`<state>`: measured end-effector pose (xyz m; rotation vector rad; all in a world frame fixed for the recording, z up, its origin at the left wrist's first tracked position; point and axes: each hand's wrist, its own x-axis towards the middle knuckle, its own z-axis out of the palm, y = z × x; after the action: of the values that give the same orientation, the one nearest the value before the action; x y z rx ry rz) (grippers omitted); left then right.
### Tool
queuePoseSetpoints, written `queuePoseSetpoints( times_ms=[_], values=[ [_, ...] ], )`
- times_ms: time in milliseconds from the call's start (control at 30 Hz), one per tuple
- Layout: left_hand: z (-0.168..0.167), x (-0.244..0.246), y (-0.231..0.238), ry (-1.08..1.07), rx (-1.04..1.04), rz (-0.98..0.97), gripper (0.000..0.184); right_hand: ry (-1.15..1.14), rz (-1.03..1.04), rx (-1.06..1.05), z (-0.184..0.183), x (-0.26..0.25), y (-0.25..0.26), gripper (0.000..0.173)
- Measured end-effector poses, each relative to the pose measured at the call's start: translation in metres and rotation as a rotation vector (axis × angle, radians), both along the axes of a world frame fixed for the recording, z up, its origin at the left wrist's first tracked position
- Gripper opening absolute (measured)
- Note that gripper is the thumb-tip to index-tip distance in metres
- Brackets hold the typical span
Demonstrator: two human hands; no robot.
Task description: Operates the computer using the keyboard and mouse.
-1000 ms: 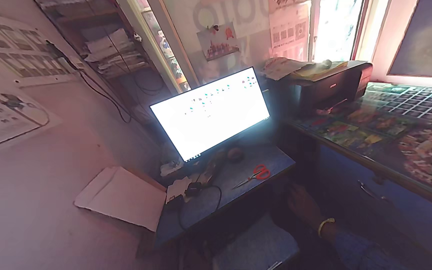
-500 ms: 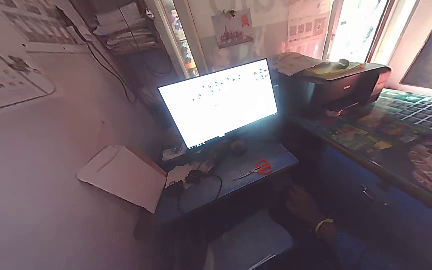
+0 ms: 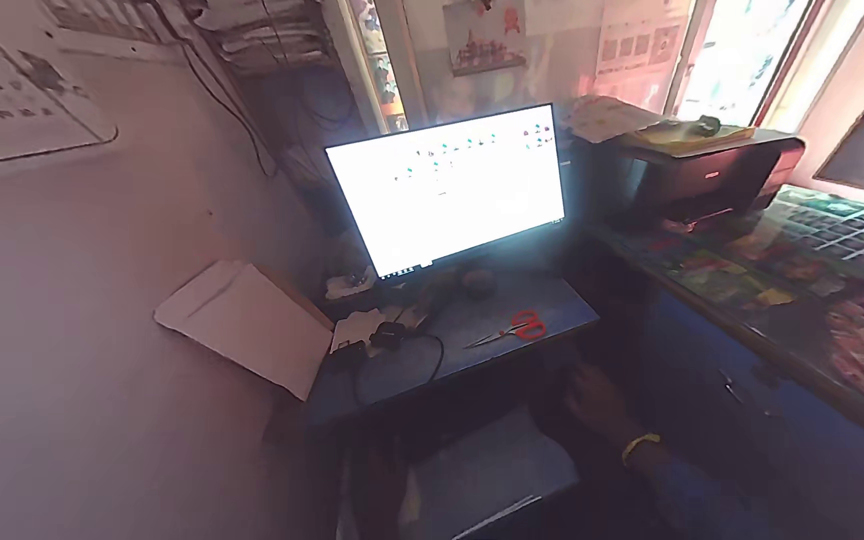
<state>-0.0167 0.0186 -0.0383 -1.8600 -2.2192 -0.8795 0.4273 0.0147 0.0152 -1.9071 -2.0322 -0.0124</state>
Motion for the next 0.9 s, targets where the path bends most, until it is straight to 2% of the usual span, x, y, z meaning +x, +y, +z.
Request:
queuePoseSetpoints(
  times_ms=[200,300,533,900],
  values=[
    [0.026,0.008,-0.001,-0.112,-0.137,0.057,0.059,0.052,-0.041,-0.149,0.004,-0.005,0.004,0.045],
    [0.017,0.005,0.001,-0.102,-0.134,0.069,0.063,0.046,-0.071,-0.200,0.015,-0.011,0.000,0.047],
    [0.017,0.003,0.002,-0.145,-0.166,0.069,0.062,-0.023,-0.017,-0.079,0.008,-0.008,0.001,0.041],
    [0.020,0.002,0.005,-0.120,-0.137,0.044,0.067,-0.023,0.000,-0.035,0.005,-0.007,-0.001,0.043]
  ],
)
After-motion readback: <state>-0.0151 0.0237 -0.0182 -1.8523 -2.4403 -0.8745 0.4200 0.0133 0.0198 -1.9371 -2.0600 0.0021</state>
